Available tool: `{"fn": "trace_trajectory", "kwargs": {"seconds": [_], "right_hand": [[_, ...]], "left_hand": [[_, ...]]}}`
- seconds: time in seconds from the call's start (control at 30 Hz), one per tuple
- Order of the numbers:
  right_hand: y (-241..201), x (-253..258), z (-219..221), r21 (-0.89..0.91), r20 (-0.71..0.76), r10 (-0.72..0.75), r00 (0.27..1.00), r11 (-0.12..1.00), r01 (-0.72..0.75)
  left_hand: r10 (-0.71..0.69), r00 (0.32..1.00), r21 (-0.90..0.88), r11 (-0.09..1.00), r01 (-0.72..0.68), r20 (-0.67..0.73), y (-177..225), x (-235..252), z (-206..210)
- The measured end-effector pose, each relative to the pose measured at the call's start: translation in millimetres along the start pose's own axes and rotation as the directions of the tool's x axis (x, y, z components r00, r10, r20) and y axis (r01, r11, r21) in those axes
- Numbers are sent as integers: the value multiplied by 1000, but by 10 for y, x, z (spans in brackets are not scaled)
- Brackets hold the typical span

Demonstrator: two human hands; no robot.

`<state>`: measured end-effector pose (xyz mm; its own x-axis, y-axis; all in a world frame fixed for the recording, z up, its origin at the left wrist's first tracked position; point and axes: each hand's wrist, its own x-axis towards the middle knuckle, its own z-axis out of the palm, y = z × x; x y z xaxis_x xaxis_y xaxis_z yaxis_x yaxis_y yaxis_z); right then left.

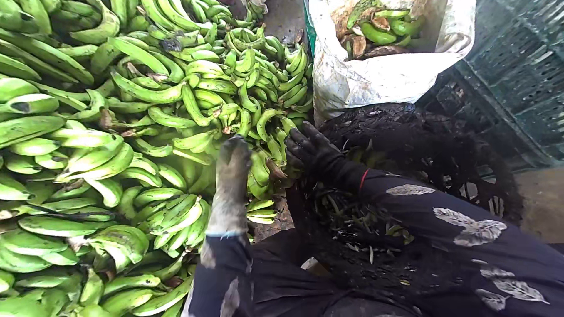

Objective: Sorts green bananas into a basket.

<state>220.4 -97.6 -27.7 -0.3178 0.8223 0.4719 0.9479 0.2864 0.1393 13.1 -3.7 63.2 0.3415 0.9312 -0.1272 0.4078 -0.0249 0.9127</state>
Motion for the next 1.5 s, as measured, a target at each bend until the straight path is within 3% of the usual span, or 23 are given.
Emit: {"fn": "trace_trajectory", "kwargs": {"seconds": [0.07, 0.17, 0.27, 0.43, 0.5, 0.6, 0.7, 0.77, 0.83, 0.97, 1.1, 1.17, 1.33, 1.5], "right_hand": [[33, 34, 76, 5, -20, -84, 996, 996, 84], [78, 6, 164, 14, -86, -158, 984, 987, 159], [-64, -223, 135, 139, 23, -34, 999, 990, 31], [-441, -430, -68, 232, 118, 210, 970, 944, -233], [-644, -443, -260, 369, 327, 344, 880, 811, -455], [-811, -343, -565, 438, 703, 417, 577, 386, -812], [-853, -255, -776, 386, 842, 381, 383, 70, -920], [-844, -259, -850, 389, 881, 344, 325, -135, -911], [-835, -306, -862, 412, 891, 321, 320, -276, -869], [-803, -336, -884, 417, 904, 274, 329, -387, -822], [-623, -358, -801, 421, 906, 131, 403, -380, -824], [-616, -395, -695, 465, 883, 100, 459, -324, -824], [-764, -402, -724, 340, 931, 140, 336, 0, -941], [-831, -260, -1047, 244, 934, 218, 282, 187, -952]], "left_hand": [[-157, 963, 259, 942, 212, -217, -238, 225, 97], [-371, 921, 376, 842, 386, -116, -400, 280, 359], [-344, 931, 351, 863, 364, -119, -654, 244, 462], [-291, 911, 428, 812, 396, -290, -591, 146, 546], [-241, 931, 518, 779, 354, -274, -595, 67, 542], [-163, 959, 634, 722, 276, -232, -567, 34, 574], [-108, 966, 677, 695, 243, -236, -512, 5, 605], [-97, 961, 659, 710, 248, -257, -429, -37, 634], [-78, 956, 651, 716, 251, -283, -414, -97, 665], [-62, 970, 665, 718, 206, -234, -296, -289, 655], [-58, 981, 644, 747, 167, -188, -278, -272, 651], [-98, 982, 643, 744, 180, -162, -248, -265, 672], [-253, 959, 770, 586, 254, -124, -268, -70, 874], [-308, 929, 713, 604, 356, -203, -265, -64, 924]]}}
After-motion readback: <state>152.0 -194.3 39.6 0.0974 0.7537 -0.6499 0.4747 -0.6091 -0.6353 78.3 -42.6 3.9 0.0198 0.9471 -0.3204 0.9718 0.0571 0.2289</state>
